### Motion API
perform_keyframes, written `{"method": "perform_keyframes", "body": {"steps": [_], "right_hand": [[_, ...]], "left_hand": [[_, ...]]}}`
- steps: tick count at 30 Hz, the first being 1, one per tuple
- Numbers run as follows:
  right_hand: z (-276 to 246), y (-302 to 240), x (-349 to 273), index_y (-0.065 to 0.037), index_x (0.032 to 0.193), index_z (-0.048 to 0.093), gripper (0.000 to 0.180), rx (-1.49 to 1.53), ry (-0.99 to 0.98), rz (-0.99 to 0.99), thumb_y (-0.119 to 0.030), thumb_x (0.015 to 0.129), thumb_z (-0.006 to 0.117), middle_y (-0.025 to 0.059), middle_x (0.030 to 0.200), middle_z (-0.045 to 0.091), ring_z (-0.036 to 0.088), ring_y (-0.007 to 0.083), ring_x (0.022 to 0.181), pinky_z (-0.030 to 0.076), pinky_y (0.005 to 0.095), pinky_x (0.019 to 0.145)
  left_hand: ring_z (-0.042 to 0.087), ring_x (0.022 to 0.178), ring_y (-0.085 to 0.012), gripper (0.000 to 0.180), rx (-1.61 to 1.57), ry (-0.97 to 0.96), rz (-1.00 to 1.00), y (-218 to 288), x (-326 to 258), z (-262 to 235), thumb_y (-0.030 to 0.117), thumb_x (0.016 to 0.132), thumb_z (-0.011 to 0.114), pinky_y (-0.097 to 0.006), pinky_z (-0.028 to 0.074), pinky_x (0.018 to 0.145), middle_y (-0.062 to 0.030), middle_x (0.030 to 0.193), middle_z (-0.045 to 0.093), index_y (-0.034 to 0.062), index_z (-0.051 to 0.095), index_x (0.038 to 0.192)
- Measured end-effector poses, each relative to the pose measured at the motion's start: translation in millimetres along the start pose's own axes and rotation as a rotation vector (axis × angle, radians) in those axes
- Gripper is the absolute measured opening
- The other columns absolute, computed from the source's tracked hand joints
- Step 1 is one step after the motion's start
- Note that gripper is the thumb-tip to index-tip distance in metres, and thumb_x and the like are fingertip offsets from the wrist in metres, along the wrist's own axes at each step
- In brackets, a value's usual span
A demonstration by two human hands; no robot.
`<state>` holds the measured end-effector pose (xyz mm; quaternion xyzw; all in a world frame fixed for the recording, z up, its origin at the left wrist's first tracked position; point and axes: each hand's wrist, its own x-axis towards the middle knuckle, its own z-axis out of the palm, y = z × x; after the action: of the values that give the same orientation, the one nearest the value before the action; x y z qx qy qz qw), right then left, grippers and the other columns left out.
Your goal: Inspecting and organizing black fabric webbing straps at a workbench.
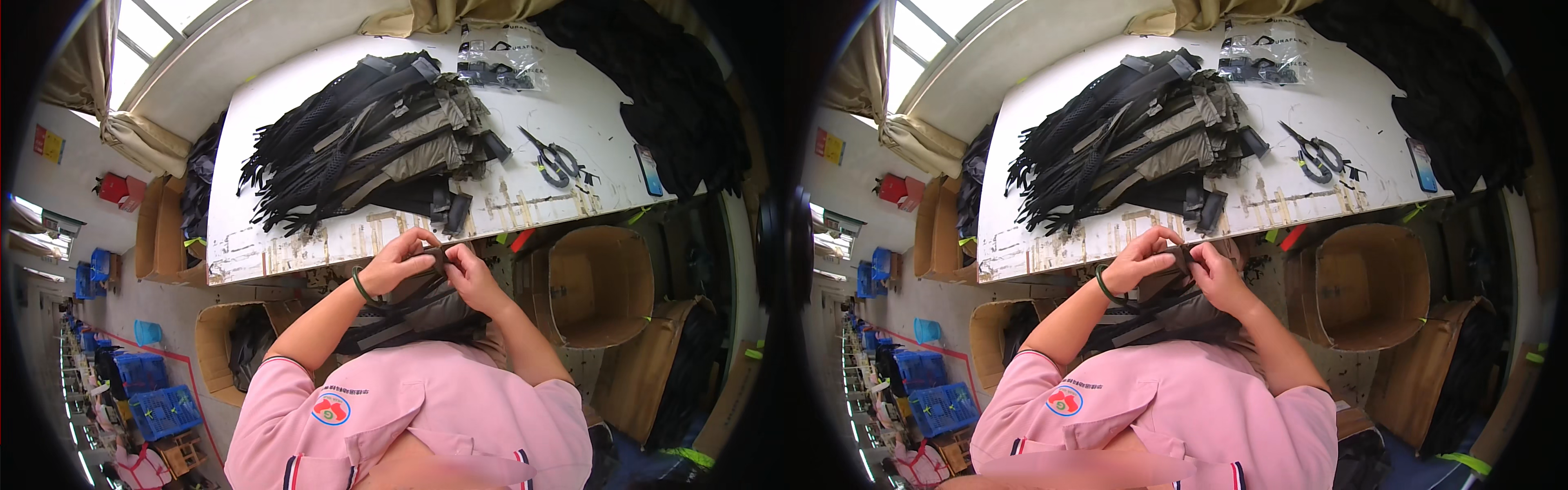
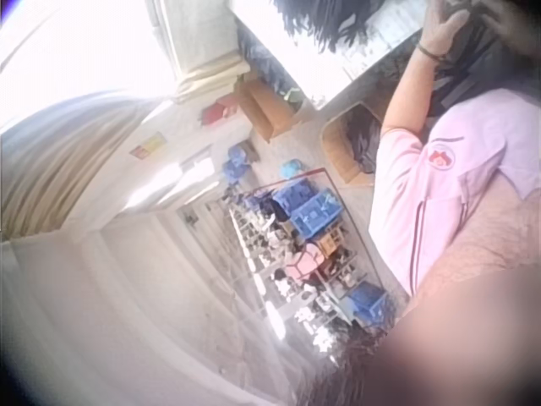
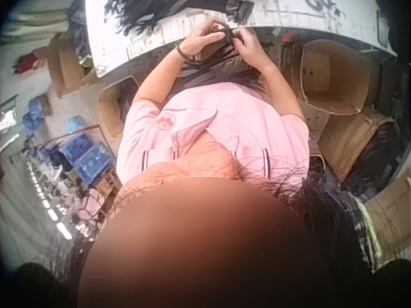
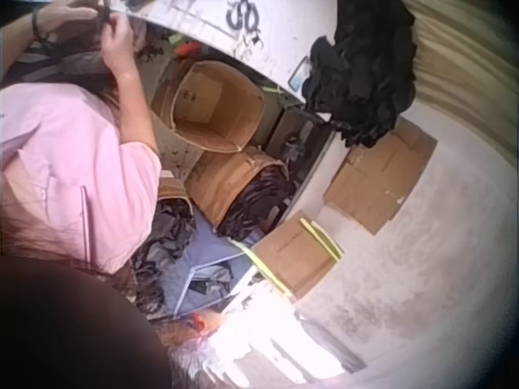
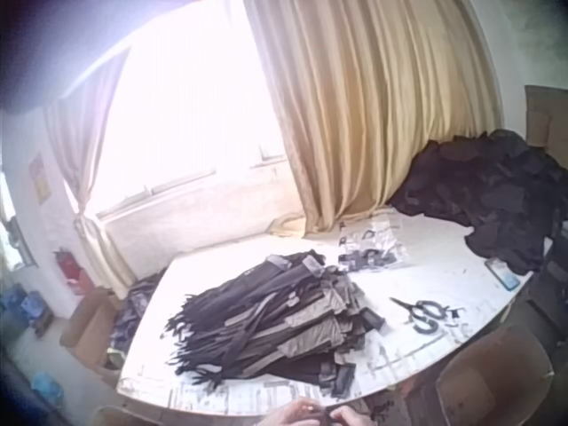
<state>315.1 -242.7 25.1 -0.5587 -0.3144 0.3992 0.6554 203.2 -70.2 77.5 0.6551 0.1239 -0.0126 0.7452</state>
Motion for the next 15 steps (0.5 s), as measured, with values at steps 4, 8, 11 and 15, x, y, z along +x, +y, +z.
{"method": "perform_keyframes", "body": {"steps": [4,8,11,15], "right_hand": [[-8,-9,9,-0.001,0.103,0.053,0.010,-0.635,0.297,-0.363,-0.007,0.095,0.051,0.0175,0.084,0.060,0.061,0.0301,0.074,0.048,0.0354,0.067],[-12,-23,11,0.000,0.108,0.054,0.020,-0.323,0.265,-0.032,-0.010,0.092,0.061,0.0081,0.079,0.059,0.057,0.0138,0.071,0.046,0.0280,0.065],[4,-32,7,0.001,0.106,0.059,0.021,-0.268,-0.125,0.113,-0.010,0.088,0.066,0.0019,0.082,0.062,0.055,0.0069,0.074,0.046,0.0233,0.067],[-14,-39,-7,0.000,0.098,0.060,0.012,-0.109,0.101,0.100,-0.007,0.088,0.065,0.0001,0.082,0.062,0.053,0.0057,0.073,0.045,0.0237,0.066]], "left_hand": [[0.054,0.084,-0.0094,0.025,0.280,0.026,-0.004,-14,0,-1,0.019,0.090,0.064,-0.025,0.044,0.075,-0.0045,0.089,0.062,-0.0003,0.062,0.106],[0.054,0.075,-0.0085,0.034,0.281,0.124,-0.129,-14,2,-4,0.030,0.091,0.065,-0.027,0.045,0.065,-0.0038,0.080,0.064,-0.0030,0.067,0.098],[0.051,0.066,-0.0065,0.041,0.259,0.125,-0.205,-25,3,-8,0.038,0.091,0.064,-0.026,0.043,0.058,0.0014,0.072,0.060,-0.0028,0.067,0.093],[0.049,0.068,-0.0085,0.042,0.447,-0.239,-0.228,-4,-20,-27,0.040,0.089,0.068,-0.029,0.041,0.059,-0.0019,0.071,0.059,-0.0017,0.065,0.090]]}}
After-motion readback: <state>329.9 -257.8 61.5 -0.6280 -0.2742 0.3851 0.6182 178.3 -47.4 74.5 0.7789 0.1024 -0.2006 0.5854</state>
